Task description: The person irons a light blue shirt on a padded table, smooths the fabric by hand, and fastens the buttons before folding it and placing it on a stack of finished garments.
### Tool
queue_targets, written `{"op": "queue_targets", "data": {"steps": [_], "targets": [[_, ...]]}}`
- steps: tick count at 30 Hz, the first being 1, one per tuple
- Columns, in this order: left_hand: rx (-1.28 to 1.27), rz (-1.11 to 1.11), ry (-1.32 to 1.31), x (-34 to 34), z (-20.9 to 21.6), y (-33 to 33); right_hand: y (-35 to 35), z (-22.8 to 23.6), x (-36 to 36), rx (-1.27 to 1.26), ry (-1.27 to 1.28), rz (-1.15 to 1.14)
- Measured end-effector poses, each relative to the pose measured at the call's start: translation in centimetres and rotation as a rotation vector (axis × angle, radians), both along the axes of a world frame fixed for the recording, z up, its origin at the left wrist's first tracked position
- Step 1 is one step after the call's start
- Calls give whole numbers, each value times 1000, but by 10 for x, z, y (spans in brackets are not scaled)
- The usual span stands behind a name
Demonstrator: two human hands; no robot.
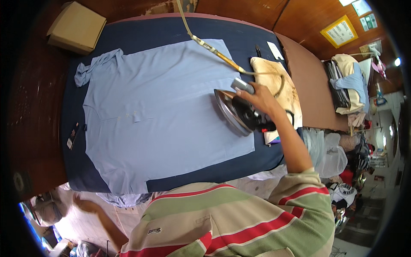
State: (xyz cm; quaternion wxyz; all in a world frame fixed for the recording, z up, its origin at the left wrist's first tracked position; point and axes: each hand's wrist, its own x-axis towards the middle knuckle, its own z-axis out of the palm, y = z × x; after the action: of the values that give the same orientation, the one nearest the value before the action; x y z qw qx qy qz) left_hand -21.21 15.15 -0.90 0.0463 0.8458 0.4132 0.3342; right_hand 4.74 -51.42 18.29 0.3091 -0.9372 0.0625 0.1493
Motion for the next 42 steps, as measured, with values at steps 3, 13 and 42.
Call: {"op": "queue_targets", "data": {"steps": [3, 13, 42], "targets": [[-72, 462, -152, -31, 23, -5, 7, -6, 41, -78, -40, 241], [-232, -1145, 77, 202, 46, -264, 28, -40, 110, -172, -78, 484], [-329, 19, 241, 33, 16, -164, 109, -28, -26, -90, 86, 847]]}}
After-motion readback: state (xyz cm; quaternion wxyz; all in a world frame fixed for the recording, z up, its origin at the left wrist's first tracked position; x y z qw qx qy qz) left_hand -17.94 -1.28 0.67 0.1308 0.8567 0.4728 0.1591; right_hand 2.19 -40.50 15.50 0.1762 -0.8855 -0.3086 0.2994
